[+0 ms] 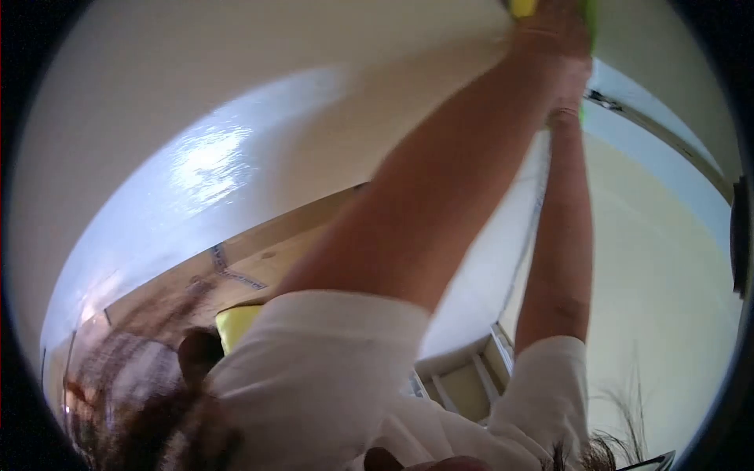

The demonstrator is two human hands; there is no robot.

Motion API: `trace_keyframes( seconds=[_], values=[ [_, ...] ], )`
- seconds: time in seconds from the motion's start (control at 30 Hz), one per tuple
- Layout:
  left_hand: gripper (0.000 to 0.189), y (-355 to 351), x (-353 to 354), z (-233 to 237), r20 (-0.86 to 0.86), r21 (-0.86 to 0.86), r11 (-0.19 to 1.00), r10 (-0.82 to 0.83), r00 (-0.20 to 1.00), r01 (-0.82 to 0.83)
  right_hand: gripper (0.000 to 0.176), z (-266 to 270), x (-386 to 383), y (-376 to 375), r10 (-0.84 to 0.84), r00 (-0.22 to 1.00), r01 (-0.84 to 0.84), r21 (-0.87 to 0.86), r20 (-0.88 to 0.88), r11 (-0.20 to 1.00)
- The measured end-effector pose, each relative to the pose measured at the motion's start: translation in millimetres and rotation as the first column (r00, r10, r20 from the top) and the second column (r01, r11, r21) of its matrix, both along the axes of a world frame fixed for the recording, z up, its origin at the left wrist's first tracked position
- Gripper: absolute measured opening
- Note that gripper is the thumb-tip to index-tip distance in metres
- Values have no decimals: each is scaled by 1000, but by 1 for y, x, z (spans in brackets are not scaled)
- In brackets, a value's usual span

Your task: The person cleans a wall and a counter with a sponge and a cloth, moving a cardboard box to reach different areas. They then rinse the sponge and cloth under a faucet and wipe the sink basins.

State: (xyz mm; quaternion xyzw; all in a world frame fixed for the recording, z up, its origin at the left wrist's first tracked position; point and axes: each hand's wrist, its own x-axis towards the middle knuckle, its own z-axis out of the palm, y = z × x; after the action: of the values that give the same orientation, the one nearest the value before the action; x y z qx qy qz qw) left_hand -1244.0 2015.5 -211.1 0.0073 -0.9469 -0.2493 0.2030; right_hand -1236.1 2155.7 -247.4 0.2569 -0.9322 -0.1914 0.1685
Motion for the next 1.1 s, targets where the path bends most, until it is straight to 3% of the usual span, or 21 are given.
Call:
trace_keyframes(
  seconds=[0.2,0.3,0.33,0.43,0.47,0.57,0.63,0.67,0.7,0.73,0.77,0.8,0.83,0.87,0.9,0.93,0.97,1.0,1.07,1.1],
  values=[
    [49,6,-22,-6,-30,-120,993,-2,1000,-2,62,1,0,17,-83,996,83,-10,-38,997],
    [51,-18,-8,-16,-148,-373,921,58,987,-110,62,4,25,-22,-81,996,81,-12,-39,997],
    [56,-36,15,-3,4,-300,953,-34,999,33,62,6,35,-43,-66,997,65,-16,-37,998],
    [52,-139,103,22,177,-209,946,-213,961,249,62,13,73,-136,21,1000,-21,-58,1,998],
    [50,-166,120,16,118,-189,963,-173,978,193,62,17,86,-177,69,998,-68,-85,9,994],
    [49,-259,153,21,167,-167,981,-75,983,103,62,33,125,-294,211,976,-200,-172,47,965],
    [51,-337,180,30,269,23,999,29,963,-37,62,44,150,-375,317,945,-292,-228,81,929],
    [53,-378,198,31,223,25,993,106,969,-115,62,50,162,-417,375,922,-339,-266,96,902],
    [56,-419,214,26,173,34,981,182,968,-191,62,56,176,-462,433,894,-385,-301,111,872],
    [59,-456,228,7,56,232,931,277,959,-282,62,63,192,-506,489,862,-428,-323,135,844],
    [56,-507,258,19,92,308,904,282,955,-297,59,67,205,-547,534,832,-456,-359,152,814],
    [51,-547,283,12,-38,271,867,444,895,-419,56,72,223,-594,577,789,-479,-375,214,794],
    [44,-593,318,24,57,259,860,441,895,-440,54,76,239,-637,606,739,-497,-369,295,785],
    [41,-627,345,27,49,-35,857,515,856,-514,51,84,256,-675,594,666,-506,-312,452,805],
    [38,-661,371,30,6,-321,764,593,805,-560,49,93,276,-713,585,549,-554,-264,597,789],
    [32,-687,400,45,156,-157,807,589,793,-569,54,77,291,-741,752,453,-607,-452,479,654],
    [33,-728,446,13,-44,-505,745,482,875,-436,59,61,305,-768,880,347,-656,-587,325,475],
    [31,-735,465,16,-76,-264,637,735,674,-724,51,60,320,-790,936,239,-711,-611,258,350],
    [39,-758,513,12,-65,-248,614,762,645,-750,48,73,342,-800,943,181,-668,-669,278,326],
    [41,-759,523,17,-11,-137,650,753,658,-747,46,77,351,-798,945,120,-625,-716,306,311]
  ],
)
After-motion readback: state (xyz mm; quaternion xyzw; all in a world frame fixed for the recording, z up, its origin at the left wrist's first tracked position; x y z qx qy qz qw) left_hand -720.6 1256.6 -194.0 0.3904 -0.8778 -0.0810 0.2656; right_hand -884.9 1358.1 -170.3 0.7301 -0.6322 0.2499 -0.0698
